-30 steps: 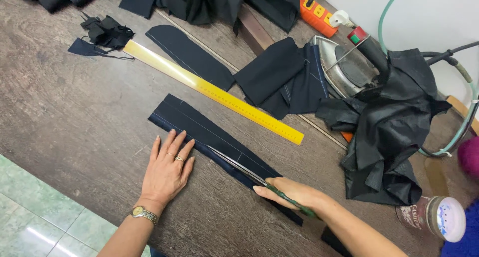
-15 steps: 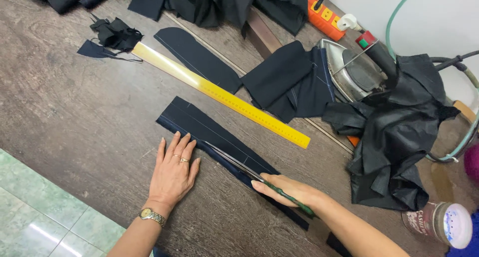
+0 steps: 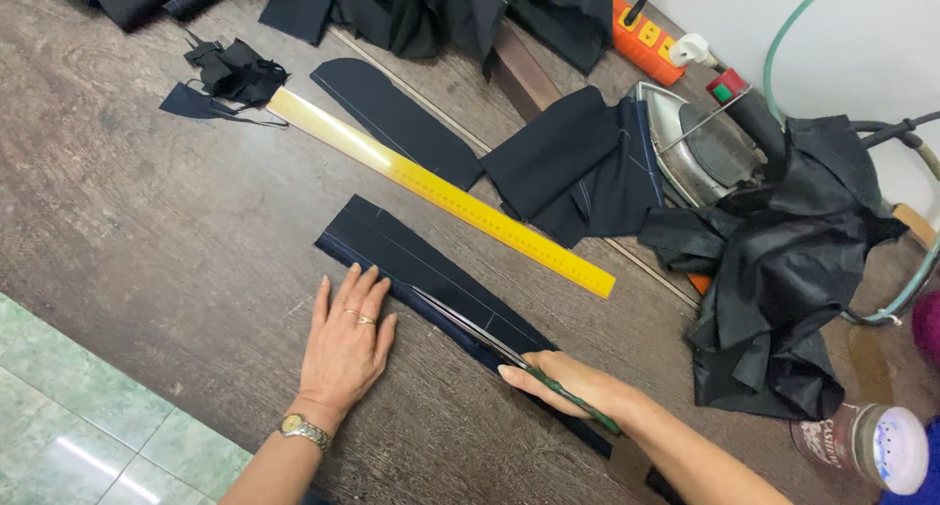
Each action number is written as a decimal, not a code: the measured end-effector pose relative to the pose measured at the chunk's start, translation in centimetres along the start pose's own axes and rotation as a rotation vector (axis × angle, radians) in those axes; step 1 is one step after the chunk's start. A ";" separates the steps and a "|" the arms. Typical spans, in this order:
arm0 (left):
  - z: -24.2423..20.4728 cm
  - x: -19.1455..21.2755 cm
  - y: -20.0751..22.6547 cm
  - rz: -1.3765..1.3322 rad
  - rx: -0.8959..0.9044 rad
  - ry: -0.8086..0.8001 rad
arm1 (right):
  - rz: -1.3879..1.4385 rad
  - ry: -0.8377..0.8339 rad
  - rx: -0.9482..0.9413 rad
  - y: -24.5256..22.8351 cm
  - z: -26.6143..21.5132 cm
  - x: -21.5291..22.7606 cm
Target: The person cuts a long strip of black fabric using scissors on a wooden table. They then measure and mark a larger piece of black fabric with a yellow ruler and white chalk.
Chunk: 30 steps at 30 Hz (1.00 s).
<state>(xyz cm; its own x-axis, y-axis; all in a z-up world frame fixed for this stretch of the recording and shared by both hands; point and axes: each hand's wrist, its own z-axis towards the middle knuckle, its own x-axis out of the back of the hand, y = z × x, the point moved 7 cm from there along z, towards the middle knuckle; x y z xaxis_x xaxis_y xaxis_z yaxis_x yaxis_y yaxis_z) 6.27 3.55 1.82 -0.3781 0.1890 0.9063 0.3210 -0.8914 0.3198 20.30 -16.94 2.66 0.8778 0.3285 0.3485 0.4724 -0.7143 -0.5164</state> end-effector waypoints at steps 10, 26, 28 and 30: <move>1.3 0.4 -5.2 0.094 0.097 0.058 | -0.079 -0.089 -0.110 -2.1 0.6 0.5; 1.4 0.3 -5.1 0.119 0.099 0.048 | -0.050 0.054 -0.202 -2.0 2.1 0.7; 1.3 0.3 -5.2 0.132 0.101 0.066 | -0.072 0.034 -0.123 -2.0 2.2 0.6; 1.3 0.5 -5.2 0.107 0.112 0.074 | -0.068 -0.023 -0.084 -2.0 2.2 0.6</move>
<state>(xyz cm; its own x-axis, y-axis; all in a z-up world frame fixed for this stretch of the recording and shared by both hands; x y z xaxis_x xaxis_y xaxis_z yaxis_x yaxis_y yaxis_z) 5.58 8.84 0.97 -0.3981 0.0609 0.9153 0.4562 -0.8525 0.2551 20.06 -13.92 2.21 0.8461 0.3914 0.3619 0.5234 -0.7388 -0.4245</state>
